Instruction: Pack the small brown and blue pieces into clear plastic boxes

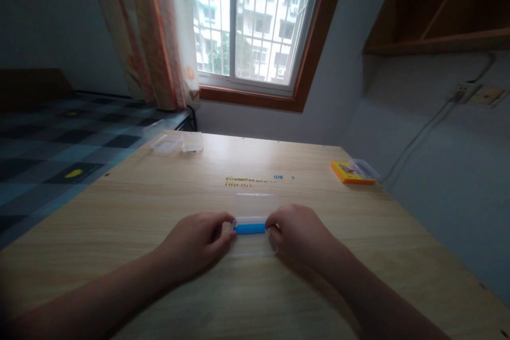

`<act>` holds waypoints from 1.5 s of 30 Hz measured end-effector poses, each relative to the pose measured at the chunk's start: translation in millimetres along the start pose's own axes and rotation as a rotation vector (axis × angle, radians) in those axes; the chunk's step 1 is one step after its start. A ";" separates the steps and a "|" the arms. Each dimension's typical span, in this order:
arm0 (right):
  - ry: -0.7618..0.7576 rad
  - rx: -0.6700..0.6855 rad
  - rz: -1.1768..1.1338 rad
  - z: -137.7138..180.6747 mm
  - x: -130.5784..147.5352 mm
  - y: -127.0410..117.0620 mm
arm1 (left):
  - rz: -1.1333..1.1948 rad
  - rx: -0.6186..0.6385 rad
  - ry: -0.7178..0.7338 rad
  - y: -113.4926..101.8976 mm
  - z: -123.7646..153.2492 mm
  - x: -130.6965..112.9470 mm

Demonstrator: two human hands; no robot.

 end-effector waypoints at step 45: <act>-0.428 0.035 -0.277 9.2 -19.6 -23.1 | 0.020 -0.010 0.013 0.4 -0.2 1.1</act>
Point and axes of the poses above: each hand's wrist, its own z-axis away from the middle knuckle, its own y-axis out of the palm, x = y × z, the point moved 1 cm from there along -z, towards the middle knuckle, and after that the axes turned 4 degrees about -y, right-handed, at the moved point
